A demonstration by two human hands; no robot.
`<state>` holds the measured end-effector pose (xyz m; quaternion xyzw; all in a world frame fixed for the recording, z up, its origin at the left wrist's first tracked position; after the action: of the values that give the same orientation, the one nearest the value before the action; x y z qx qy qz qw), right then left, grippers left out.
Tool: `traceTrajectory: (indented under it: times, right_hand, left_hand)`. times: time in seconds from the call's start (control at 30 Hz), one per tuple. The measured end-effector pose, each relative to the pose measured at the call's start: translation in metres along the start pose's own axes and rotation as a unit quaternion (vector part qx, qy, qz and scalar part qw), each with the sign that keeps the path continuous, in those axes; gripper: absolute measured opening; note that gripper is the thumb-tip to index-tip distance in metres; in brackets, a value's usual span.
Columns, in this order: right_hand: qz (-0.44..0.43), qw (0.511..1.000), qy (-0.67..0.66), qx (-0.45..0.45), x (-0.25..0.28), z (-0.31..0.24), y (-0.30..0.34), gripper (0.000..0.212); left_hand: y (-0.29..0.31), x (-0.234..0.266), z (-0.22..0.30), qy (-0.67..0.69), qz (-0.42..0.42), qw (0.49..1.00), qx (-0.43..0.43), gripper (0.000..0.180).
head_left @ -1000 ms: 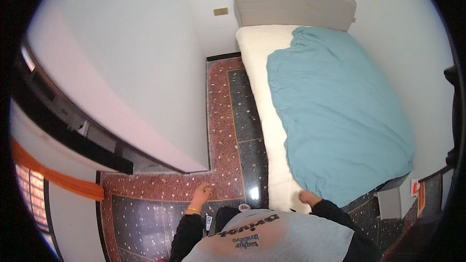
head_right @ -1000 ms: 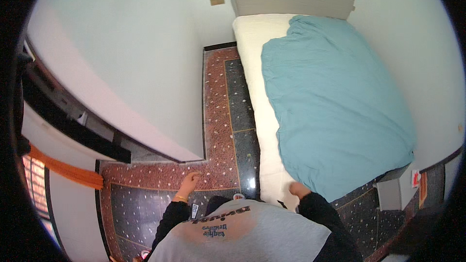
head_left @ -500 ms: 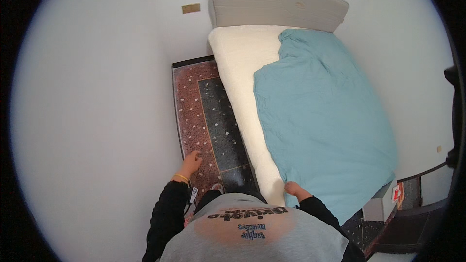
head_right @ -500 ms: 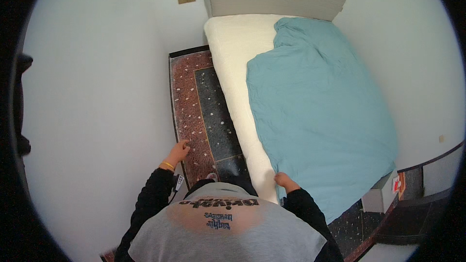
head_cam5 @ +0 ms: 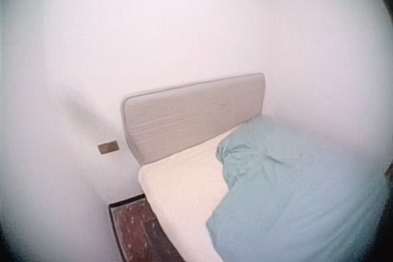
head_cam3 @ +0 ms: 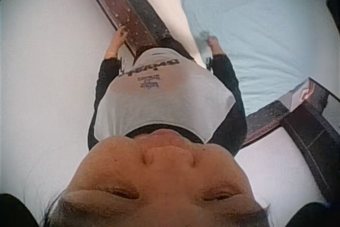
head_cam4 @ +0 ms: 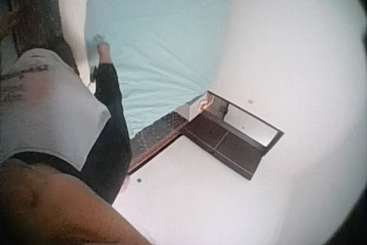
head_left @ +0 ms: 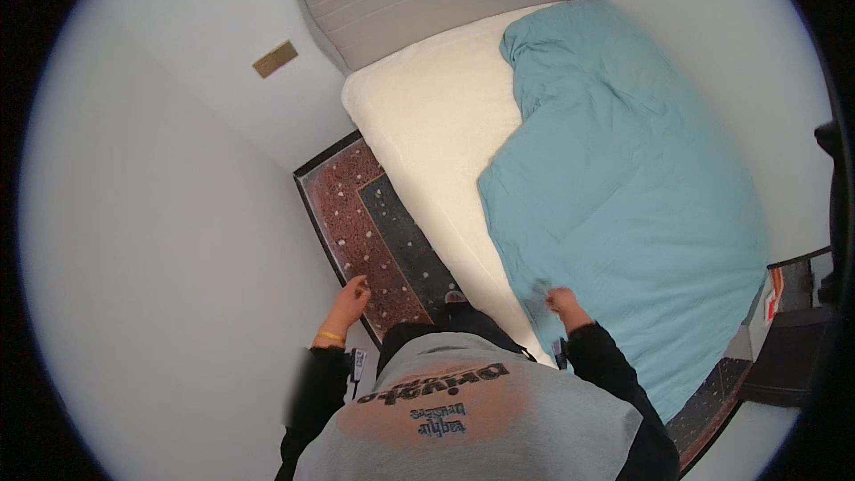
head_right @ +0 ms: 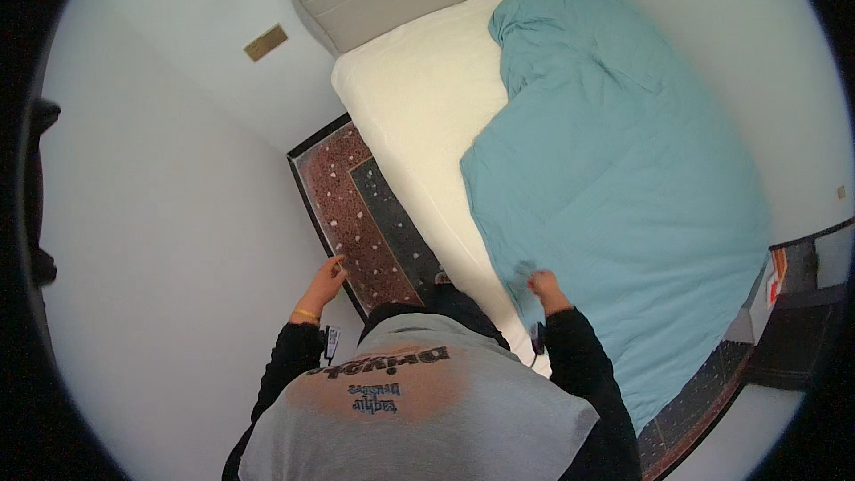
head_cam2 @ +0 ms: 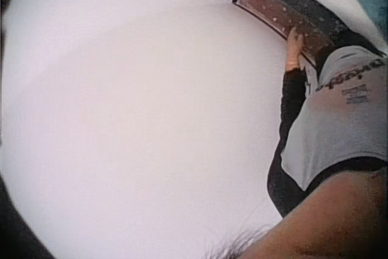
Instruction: The person spreads a light blue sheet over a mattress, tucks and smooths it around the edges, and then places a folded pink blanket at the foot of the bed.
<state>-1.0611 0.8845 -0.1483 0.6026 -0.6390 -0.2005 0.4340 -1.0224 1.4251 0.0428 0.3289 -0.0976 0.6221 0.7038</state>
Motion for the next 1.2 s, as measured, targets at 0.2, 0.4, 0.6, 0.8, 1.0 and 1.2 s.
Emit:
traceTrajectory:
  times: [0.2,0.4,0.6,0.8,1.0,1.2]
  right_hand:
    - [0.155,0.919,0.311,0.187,-0.104,-0.270,-0.030,0.044]
    - [0.220,0.741,0.601,0.202,-0.163,-0.368,-0.074,0.049]
    - [0.247,0.825,0.507,-0.049,-0.080,-0.336,-0.125,0.030]
    - [0.463,0.870,0.049,0.162,-0.039,-0.392,-0.036,0.015]
    - [0.432,0.883,0.141,0.122,-0.041,-0.445,0.113,0.016]
    - [0.466,0.796,0.291,0.255,-0.040,-0.471,0.213,0.018]
  left_hand:
    - [-0.041,0.100,-0.074,-0.030,0.053,0.993,0.097,0.032]
    - [-0.146,0.158,-0.104,-0.057,-0.011,0.995,0.075,0.031]
    - [-0.303,0.201,-0.065,-0.121,-0.086,0.989,0.012,0.031]
    - [-0.424,0.121,0.031,-0.092,-0.291,0.949,-0.080,0.033]
    - [-0.348,-0.096,0.155,0.269,-0.661,0.688,0.130,0.062]
    - [-0.249,-0.208,0.290,0.427,-0.636,0.510,0.391,0.074]
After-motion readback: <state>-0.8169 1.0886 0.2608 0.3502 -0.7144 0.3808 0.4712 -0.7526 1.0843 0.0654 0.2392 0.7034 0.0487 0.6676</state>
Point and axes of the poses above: each hand's wrist, its own y-axis away from the middle knuckle, its own x-axis out of the back of the hand, z = x × y, the point moved 8 cm from there along -y, towards the middle knuckle, and after that the axes turned 2 degrees about y, right-handed, at the moved point
